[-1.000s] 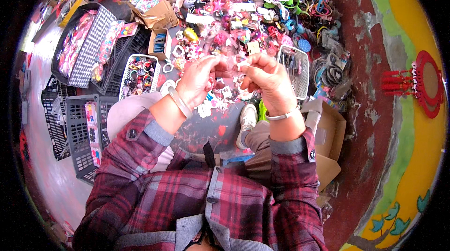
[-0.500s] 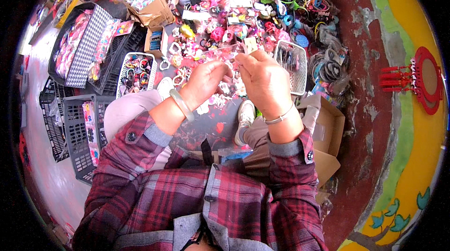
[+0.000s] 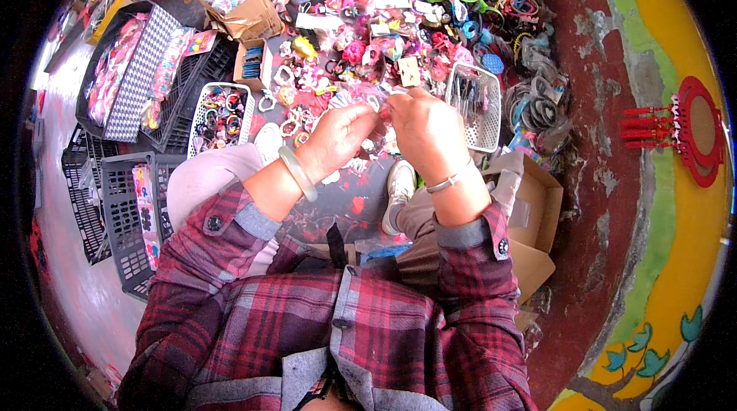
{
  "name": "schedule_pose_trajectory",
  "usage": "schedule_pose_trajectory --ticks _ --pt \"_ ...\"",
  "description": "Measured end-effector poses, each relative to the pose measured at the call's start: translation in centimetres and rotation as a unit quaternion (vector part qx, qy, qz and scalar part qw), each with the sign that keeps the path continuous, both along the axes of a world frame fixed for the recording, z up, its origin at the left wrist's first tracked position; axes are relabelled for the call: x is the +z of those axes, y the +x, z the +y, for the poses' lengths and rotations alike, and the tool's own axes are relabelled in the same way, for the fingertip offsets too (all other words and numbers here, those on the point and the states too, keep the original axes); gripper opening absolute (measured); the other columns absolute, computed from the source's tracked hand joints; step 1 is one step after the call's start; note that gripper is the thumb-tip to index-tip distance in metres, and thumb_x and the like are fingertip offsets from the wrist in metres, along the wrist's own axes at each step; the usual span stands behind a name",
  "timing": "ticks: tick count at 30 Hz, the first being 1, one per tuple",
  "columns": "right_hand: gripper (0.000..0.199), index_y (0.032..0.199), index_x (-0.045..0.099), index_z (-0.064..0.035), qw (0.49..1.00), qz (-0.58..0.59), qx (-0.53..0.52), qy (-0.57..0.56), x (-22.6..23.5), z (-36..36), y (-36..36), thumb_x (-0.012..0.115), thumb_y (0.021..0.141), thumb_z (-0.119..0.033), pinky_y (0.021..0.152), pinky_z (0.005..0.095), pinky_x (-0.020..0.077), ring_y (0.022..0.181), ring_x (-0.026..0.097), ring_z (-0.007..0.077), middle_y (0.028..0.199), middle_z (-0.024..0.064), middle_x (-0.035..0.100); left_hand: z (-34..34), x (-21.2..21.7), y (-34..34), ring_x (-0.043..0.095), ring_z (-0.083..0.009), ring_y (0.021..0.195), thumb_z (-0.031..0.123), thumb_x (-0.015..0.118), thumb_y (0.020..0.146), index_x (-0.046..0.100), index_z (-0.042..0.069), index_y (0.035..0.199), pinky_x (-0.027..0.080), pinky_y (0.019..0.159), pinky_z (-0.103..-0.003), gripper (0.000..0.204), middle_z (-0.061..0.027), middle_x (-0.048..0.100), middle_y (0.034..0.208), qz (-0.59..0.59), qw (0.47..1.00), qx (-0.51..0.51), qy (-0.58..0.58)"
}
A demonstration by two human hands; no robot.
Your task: The person sits on the floor surrounded by baskets and piles of hair accessories. They pick up various items, including hair clips and scrunchies, and place them into small plastic bags. The person then seals the bags and sets them aside.
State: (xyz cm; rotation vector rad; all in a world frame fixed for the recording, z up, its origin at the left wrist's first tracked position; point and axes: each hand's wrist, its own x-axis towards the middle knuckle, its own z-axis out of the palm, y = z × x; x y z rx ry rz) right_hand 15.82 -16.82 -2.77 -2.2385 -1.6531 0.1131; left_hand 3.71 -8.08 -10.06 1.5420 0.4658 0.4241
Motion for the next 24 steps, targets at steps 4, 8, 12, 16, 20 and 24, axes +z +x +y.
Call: schedule_pose_trajectory --ticks 4,8,12,16,20,24 --pt "0.010 0.076 0.060 -0.0074 0.999 -0.002 0.020 0.038 -1.3 0.2 0.2 0.051 0.076 -0.010 0.058 0.0396 0.0482 0.067 0.059 0.0314 0.073 0.0132 0.059 -0.5 0.7 0.2 0.057 -0.0213 0.061 0.019 0.044 0.085 0.059 0.001 0.076 0.044 0.057 -0.032 0.025 -0.0107 0.058 0.065 -0.017 0.998 -0.017 -0.055" --pt "0.010 0.076 0.061 -0.0078 1.000 0.004 0.014 0.021 -1.5 -0.1 0.4 0.051 0.076 -0.010 0.060 0.0391 0.0485 0.068 0.060 0.0313 0.075 0.0131 0.060 -0.3 -0.2 0.1 0.057 -0.0170 0.061 0.019 0.043 0.086 0.058 -0.001 0.076 0.044 0.058 -0.030 0.027 -0.0090 0.059 0.065 -0.018 0.998 -0.006 -0.061" --pt "0.013 0.081 0.063 -0.0073 0.985 0.073 -0.046 0.148 0.3 0.2 0.2 0.055 0.072 -0.004 0.061 0.0352 0.0485 0.070 0.060 0.0300 0.077 0.0122 0.061 0.2 -0.1 0.0 0.057 -0.0159 0.062 0.019 0.042 0.088 0.058 -0.003 0.078 0.046 0.058 -0.028 0.029 -0.0091 0.060 0.069 -0.024 0.997 0.000 -0.077" --pt "0.044 0.114 0.053 -0.0028 0.940 0.257 -0.138 0.179 0.8 0.4 1.6 0.053 0.071 0.009 0.069 0.0220 0.0451 0.093 0.054 0.0111 0.106 0.0061 0.058 1.2 1.9 -0.8 0.058 -0.0119 0.077 0.024 0.042 0.090 0.056 0.003 0.091 0.047 0.056 -0.024 0.025 -0.0047 0.060 0.085 -0.048 0.969 -0.007 -0.243" --pt "0.060 0.124 0.041 -0.0014 0.857 0.505 -0.030 0.099 -2.4 0.1 3.0 0.060 0.068 0.003 0.088 0.0280 0.0409 0.114 0.044 0.0183 0.121 0.0124 0.049 1.8 4.5 -1.0 0.057 -0.0126 0.078 0.024 0.044 0.090 0.056 0.004 0.091 0.046 0.057 -0.024 0.023 -0.0063 0.059 0.085 -0.071 0.940 -0.003 -0.332" --pt "0.058 0.126 0.038 -0.0006 0.748 0.660 0.027 0.067 -4.3 1.1 1.4 0.059 0.072 0.004 0.086 0.0272 0.0418 0.106 0.048 0.0153 0.117 0.0095 0.051 2.3 5.6 -1.6 0.057 -0.0130 0.074 0.026 0.043 0.090 0.055 0.004 0.092 0.046 0.056 -0.024 0.025 -0.0069 0.059 0.083 -0.078 0.914 -0.063 -0.394"
